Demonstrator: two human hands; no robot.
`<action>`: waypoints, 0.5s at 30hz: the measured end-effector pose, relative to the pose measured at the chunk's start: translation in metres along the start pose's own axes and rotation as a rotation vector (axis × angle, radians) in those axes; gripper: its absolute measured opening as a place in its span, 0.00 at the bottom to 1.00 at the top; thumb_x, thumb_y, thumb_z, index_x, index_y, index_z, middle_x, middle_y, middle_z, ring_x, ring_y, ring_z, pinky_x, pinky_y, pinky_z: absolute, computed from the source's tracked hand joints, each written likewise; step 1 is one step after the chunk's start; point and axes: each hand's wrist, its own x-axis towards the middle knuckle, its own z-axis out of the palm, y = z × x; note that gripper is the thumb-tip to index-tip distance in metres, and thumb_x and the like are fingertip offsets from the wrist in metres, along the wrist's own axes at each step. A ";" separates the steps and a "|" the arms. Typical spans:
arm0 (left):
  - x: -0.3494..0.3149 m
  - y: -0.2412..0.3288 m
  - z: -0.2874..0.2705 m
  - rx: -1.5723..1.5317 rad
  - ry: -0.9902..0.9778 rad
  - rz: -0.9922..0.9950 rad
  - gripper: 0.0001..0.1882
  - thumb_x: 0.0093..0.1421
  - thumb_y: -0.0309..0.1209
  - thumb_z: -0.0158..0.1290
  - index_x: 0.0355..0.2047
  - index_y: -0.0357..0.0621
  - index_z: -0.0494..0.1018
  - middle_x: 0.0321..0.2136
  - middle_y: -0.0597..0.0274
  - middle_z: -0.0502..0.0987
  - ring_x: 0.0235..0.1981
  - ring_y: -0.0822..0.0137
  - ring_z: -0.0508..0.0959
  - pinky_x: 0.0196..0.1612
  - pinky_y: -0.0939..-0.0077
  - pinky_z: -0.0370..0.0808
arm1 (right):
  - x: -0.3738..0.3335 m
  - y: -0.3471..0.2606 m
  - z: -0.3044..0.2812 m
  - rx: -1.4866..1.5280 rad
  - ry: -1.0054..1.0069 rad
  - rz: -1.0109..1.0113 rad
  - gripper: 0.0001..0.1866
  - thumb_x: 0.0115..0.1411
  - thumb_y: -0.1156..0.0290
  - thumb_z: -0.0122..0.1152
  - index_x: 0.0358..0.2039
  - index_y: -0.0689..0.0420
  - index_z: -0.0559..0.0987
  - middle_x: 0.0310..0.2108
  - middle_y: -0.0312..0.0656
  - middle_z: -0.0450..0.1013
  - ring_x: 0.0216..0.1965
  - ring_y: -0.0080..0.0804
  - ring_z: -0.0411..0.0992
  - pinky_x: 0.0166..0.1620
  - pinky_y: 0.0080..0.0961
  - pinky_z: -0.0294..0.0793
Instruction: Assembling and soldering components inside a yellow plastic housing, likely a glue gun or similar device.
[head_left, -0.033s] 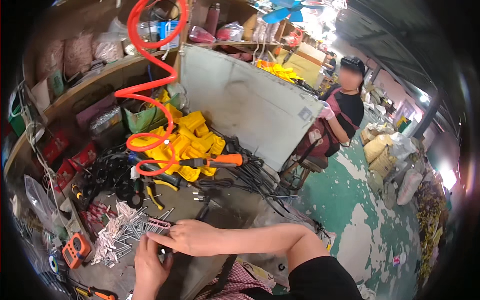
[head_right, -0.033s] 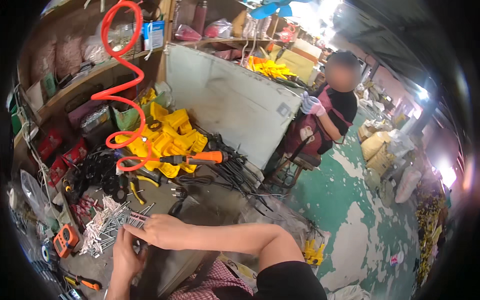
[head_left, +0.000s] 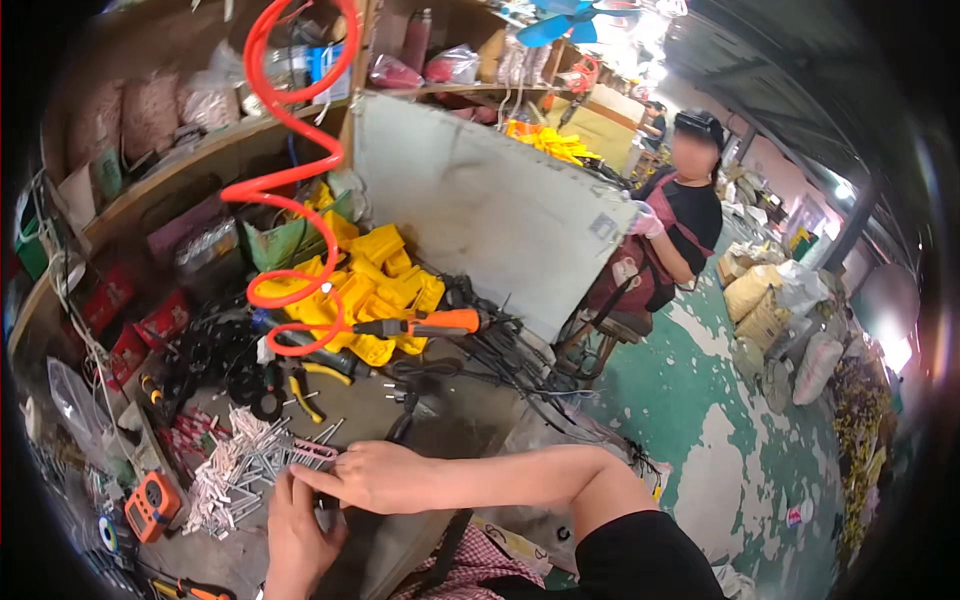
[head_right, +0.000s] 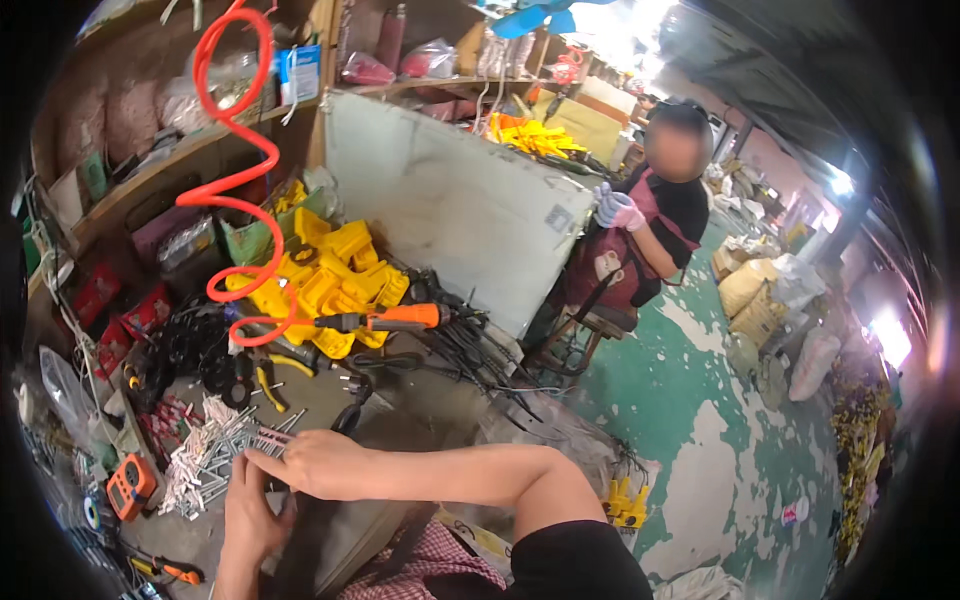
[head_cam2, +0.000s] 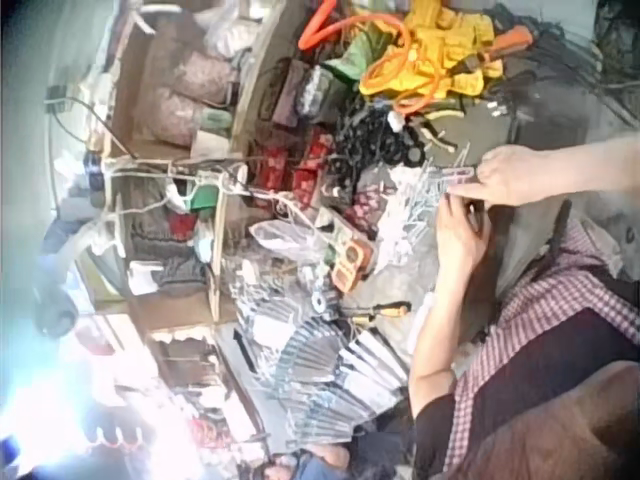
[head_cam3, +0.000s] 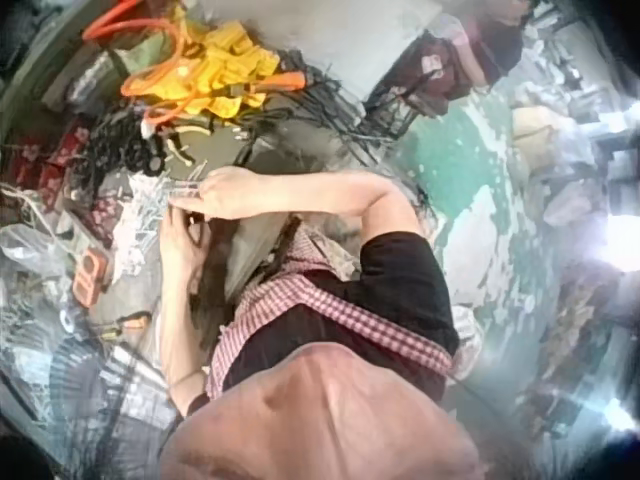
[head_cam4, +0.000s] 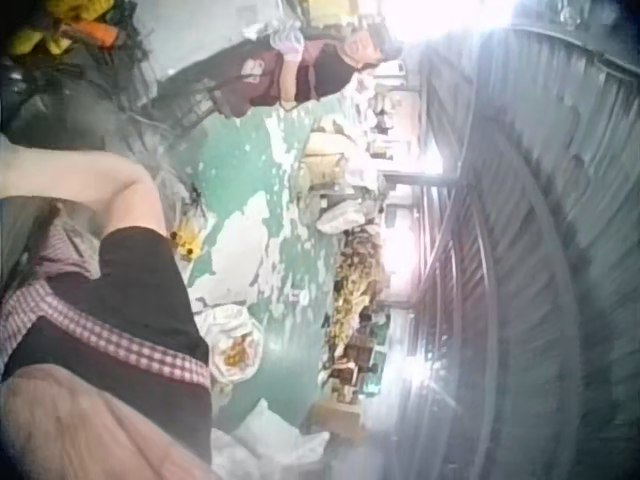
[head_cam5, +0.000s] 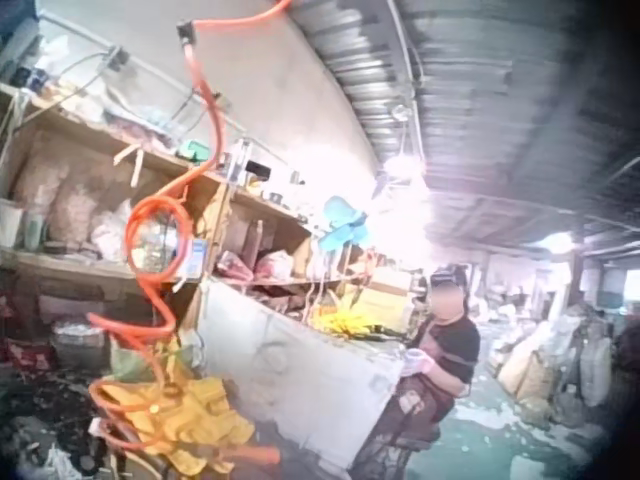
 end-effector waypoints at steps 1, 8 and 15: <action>0.003 0.014 -0.009 0.148 0.029 0.089 0.36 0.36 0.29 0.64 0.48 0.35 0.64 0.45 0.43 0.65 0.40 0.42 0.70 0.43 0.53 0.69 | 0.001 0.002 0.000 -0.009 -0.006 0.003 0.39 0.52 0.61 0.62 0.62 0.61 0.60 0.23 0.42 0.72 0.29 0.40 0.73 0.38 0.32 0.70; -0.008 0.003 0.009 0.151 0.014 0.064 0.26 0.35 0.32 0.68 0.34 0.37 0.69 0.33 0.50 0.70 0.35 0.48 0.72 0.37 0.58 0.71 | -0.017 0.004 0.026 0.078 0.032 -0.012 0.36 0.55 0.64 0.55 0.64 0.55 0.58 0.20 0.41 0.68 0.24 0.40 0.71 0.31 0.34 0.70; -0.048 -0.009 -0.020 0.398 0.074 -0.040 0.39 0.36 0.37 0.68 0.46 0.33 0.64 0.34 0.48 0.72 0.39 0.46 0.72 0.55 0.51 0.66 | -0.012 0.010 -0.035 -0.193 0.173 -0.147 0.22 0.55 0.71 0.51 0.52 0.56 0.71 0.23 0.39 0.68 0.27 0.36 0.71 0.31 0.33 0.71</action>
